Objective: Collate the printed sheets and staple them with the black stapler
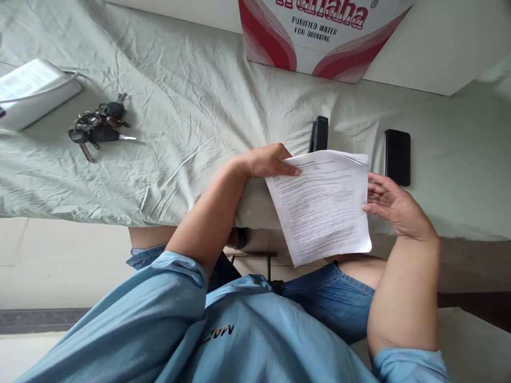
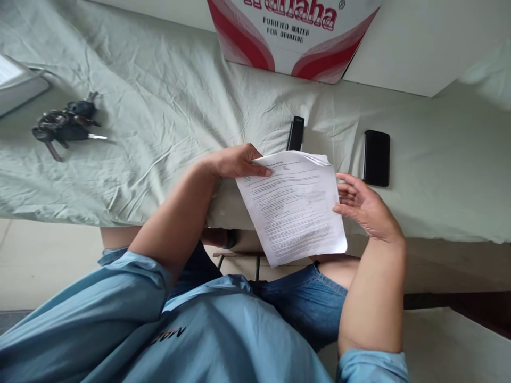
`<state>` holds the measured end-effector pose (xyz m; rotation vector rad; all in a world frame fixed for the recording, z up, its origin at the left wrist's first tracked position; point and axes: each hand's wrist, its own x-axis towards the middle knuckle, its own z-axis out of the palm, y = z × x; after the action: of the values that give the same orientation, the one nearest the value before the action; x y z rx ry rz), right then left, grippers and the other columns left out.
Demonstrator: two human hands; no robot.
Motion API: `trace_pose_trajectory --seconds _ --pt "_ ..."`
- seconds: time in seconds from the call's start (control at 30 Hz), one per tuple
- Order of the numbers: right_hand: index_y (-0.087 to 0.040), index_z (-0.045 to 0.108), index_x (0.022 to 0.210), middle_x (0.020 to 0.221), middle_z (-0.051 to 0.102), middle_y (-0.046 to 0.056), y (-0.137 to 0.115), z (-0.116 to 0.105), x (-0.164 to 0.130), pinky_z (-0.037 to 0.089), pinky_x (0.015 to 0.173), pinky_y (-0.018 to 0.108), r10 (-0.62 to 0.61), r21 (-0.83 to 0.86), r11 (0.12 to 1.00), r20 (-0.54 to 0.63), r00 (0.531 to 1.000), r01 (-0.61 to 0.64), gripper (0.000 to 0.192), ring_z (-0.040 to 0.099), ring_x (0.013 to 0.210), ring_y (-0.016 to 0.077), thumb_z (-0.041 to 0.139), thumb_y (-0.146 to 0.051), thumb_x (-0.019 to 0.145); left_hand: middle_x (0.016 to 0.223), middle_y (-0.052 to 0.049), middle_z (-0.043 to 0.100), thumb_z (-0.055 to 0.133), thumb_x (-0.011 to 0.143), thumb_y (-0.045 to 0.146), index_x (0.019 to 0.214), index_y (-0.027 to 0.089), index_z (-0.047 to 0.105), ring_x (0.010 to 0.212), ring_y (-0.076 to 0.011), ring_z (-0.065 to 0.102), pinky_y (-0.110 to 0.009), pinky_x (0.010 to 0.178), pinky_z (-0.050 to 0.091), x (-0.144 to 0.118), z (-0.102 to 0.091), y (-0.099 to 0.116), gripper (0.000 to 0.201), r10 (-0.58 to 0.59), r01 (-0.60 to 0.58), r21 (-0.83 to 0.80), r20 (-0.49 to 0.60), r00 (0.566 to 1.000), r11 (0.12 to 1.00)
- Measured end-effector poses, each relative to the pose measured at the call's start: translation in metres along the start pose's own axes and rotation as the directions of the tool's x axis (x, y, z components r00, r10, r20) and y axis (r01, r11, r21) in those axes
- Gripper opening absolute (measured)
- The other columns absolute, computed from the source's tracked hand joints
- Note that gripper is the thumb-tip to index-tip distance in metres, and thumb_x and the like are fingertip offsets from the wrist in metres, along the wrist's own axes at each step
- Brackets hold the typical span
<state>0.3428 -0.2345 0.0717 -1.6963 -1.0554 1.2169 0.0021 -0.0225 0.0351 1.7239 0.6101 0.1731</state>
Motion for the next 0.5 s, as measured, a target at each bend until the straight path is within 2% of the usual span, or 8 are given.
trace_pose_trajectory --seconds 0.07,0.1,0.2,0.27,0.4,0.5 --pt "-0.036 0.082 0.140 0.126 0.089 0.004 -0.007 0.019 0.008 0.073 0.098 0.046 -0.030 0.004 1.000 0.074 0.997 0.029 0.096 0.085 0.112 0.0276 0.120 -0.049 0.053 0.065 -0.004 0.065 0.091 0.084 0.059 0.064 0.020 0.073 0.058 -0.0160 0.056 -0.031 0.056 0.040 -0.001 0.001 0.002 0.047 -0.013 0.012 0.046 0.026 1.000 0.999" --pt "-0.036 0.084 0.136 0.122 0.089 0.003 -0.010 0.029 0.012 0.073 0.099 0.045 -0.061 0.017 0.998 0.076 0.995 0.060 0.091 0.085 0.111 0.0269 0.120 -0.051 0.054 0.064 -0.004 0.066 0.091 0.083 0.059 0.064 0.021 0.073 0.057 -0.0160 0.056 -0.030 0.055 0.038 -0.001 0.002 0.003 0.046 -0.019 0.017 0.056 0.035 0.999 0.998" --pt "-0.035 0.089 0.114 0.104 0.087 0.000 -0.016 0.054 0.026 0.072 0.092 0.042 -0.208 0.053 0.976 -0.073 0.975 0.212 0.061 0.082 0.099 0.0240 0.110 -0.071 0.069 0.064 -0.003 0.068 0.092 0.081 0.059 0.065 0.021 0.076 0.056 -0.0170 0.059 -0.030 0.054 0.038 -0.002 0.005 0.003 0.044 -0.020 0.017 0.056 0.050 0.999 0.998" --pt "-0.034 0.088 0.098 0.087 0.079 -0.002 -0.016 0.064 0.032 0.069 0.081 0.039 -0.270 0.018 0.960 -0.195 0.943 0.278 0.052 0.076 0.085 0.0216 0.101 -0.080 0.078 0.067 -0.004 0.072 0.091 0.083 0.058 0.069 0.022 0.079 0.058 -0.0183 0.062 -0.030 0.054 0.040 -0.002 0.006 0.002 0.040 -0.017 0.013 0.063 0.066 0.998 0.998" --pt "-0.031 0.085 0.089 0.073 0.065 -0.003 -0.006 0.067 0.040 0.058 0.066 0.033 -0.325 -0.126 0.946 -0.325 0.888 0.300 0.049 0.064 0.070 0.0181 0.092 -0.080 0.088 0.071 -0.004 0.075 0.090 0.084 0.055 0.074 0.023 0.081 0.062 -0.0189 0.064 -0.031 0.057 0.042 -0.002 0.008 0.003 0.035 -0.025 0.022 0.076 0.037 0.999 0.997" --pt "-0.029 0.084 0.090 0.071 0.063 -0.003 0.003 0.060 0.044 0.053 0.060 0.031 -0.299 -0.119 0.954 -0.367 0.881 0.274 0.047 0.059 0.065 0.0169 0.091 -0.076 0.091 0.065 0.000 0.066 0.087 0.088 0.050 0.073 0.022 0.076 0.057 -0.0152 0.057 -0.031 0.058 0.039 -0.001 0.010 0.006 0.033 0.004 -0.002 0.027 -0.056 0.998 1.000"
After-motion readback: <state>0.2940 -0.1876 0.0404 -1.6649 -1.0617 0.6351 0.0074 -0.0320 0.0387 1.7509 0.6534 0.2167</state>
